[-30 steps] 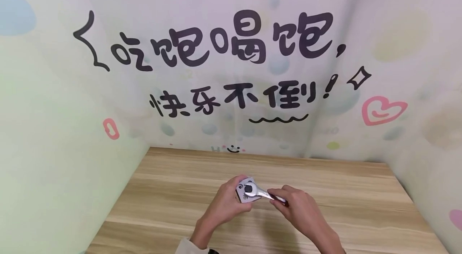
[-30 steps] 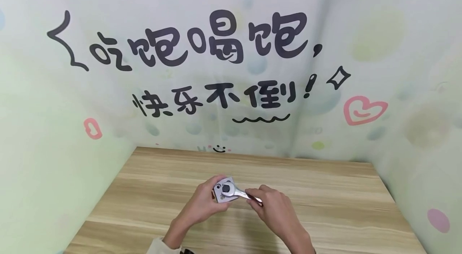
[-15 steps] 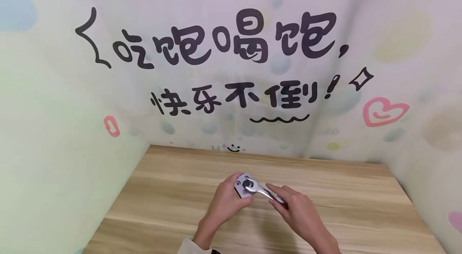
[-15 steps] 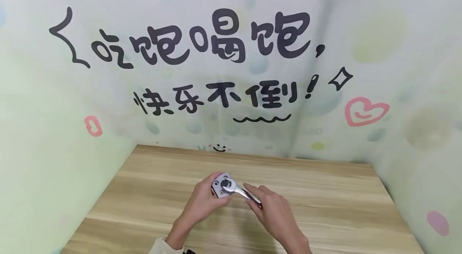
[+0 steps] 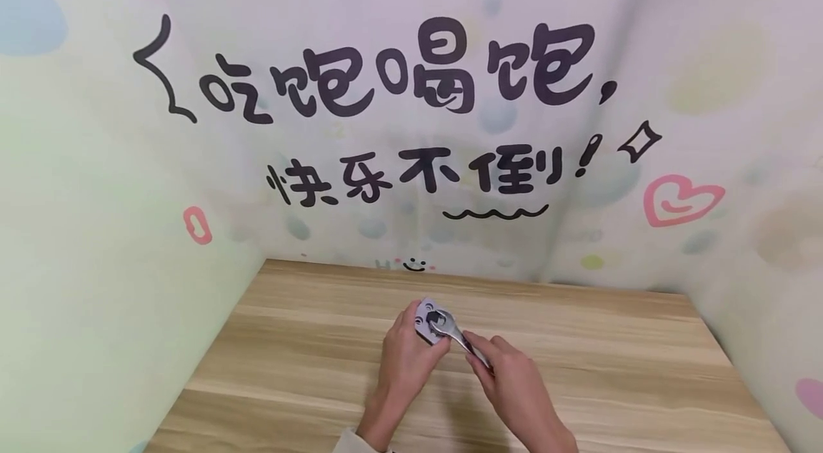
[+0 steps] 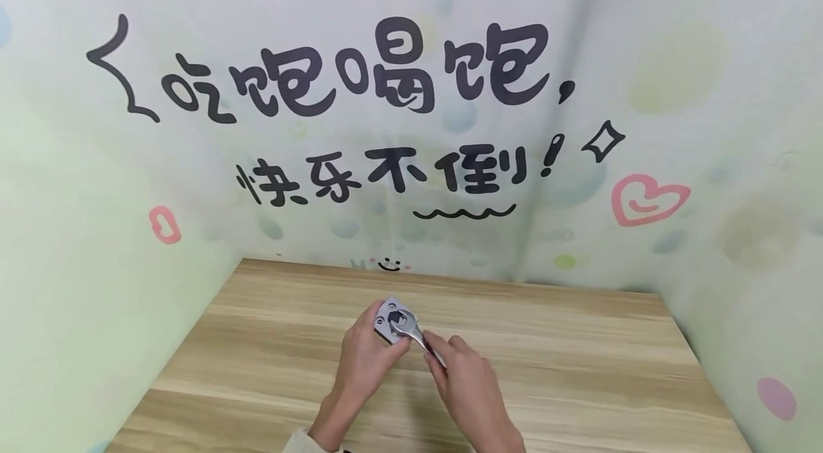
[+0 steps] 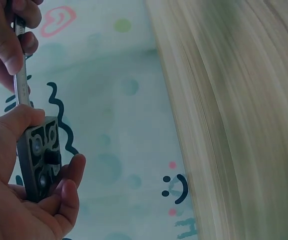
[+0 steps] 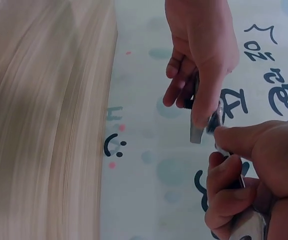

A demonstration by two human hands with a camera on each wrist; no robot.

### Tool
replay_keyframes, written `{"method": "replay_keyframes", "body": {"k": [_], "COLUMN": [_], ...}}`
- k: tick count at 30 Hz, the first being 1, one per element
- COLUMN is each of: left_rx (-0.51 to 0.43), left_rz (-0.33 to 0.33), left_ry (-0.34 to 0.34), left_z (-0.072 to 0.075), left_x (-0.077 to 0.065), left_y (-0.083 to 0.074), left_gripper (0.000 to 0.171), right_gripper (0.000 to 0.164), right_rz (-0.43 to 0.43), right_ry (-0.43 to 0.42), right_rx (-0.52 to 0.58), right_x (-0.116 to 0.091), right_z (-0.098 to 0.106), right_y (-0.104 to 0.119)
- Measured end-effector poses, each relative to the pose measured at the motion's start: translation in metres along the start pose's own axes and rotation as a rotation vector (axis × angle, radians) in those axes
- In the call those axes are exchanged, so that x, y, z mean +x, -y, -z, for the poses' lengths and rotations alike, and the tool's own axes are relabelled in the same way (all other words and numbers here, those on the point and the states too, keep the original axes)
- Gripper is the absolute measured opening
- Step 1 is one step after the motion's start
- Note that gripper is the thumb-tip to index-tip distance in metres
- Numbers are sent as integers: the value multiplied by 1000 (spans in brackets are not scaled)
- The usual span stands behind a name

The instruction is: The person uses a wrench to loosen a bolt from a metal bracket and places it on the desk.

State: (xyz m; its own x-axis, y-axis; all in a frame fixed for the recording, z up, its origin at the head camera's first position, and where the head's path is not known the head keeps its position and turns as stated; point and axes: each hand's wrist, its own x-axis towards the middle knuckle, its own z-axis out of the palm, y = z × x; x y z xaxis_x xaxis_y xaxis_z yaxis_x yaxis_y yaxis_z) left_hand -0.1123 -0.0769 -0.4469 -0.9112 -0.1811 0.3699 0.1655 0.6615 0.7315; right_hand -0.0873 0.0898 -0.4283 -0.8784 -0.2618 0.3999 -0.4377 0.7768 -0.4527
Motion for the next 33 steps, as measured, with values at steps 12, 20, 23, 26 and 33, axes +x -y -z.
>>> {"method": "replay_keyframes", "body": {"k": [12, 20, 23, 26, 33], "left_rx": [-19, -69, -91, -133, -241], "left_rz": [-99, -138, -129, -119, -131], "left_ry": [32, 79, 127, 192, 343], "left_z": [3, 7, 10, 13, 18], "left_x": [-1, 0, 1, 1, 1], "left_y": [7, 10, 11, 13, 21], "left_gripper": [63, 61, 62, 61, 64], "right_gripper": [29, 30, 30, 31, 31], "right_rz": [59, 81, 83, 75, 104], "right_ry": [-32, -32, -35, -18, 8], "right_rx": [-54, -89, -98, -93, -72], "right_x": [-3, -1, 0, 0, -3], "right_z": [-4, -2, 0, 3, 5], "right_y": [0, -7, -9, -11, -18]}}
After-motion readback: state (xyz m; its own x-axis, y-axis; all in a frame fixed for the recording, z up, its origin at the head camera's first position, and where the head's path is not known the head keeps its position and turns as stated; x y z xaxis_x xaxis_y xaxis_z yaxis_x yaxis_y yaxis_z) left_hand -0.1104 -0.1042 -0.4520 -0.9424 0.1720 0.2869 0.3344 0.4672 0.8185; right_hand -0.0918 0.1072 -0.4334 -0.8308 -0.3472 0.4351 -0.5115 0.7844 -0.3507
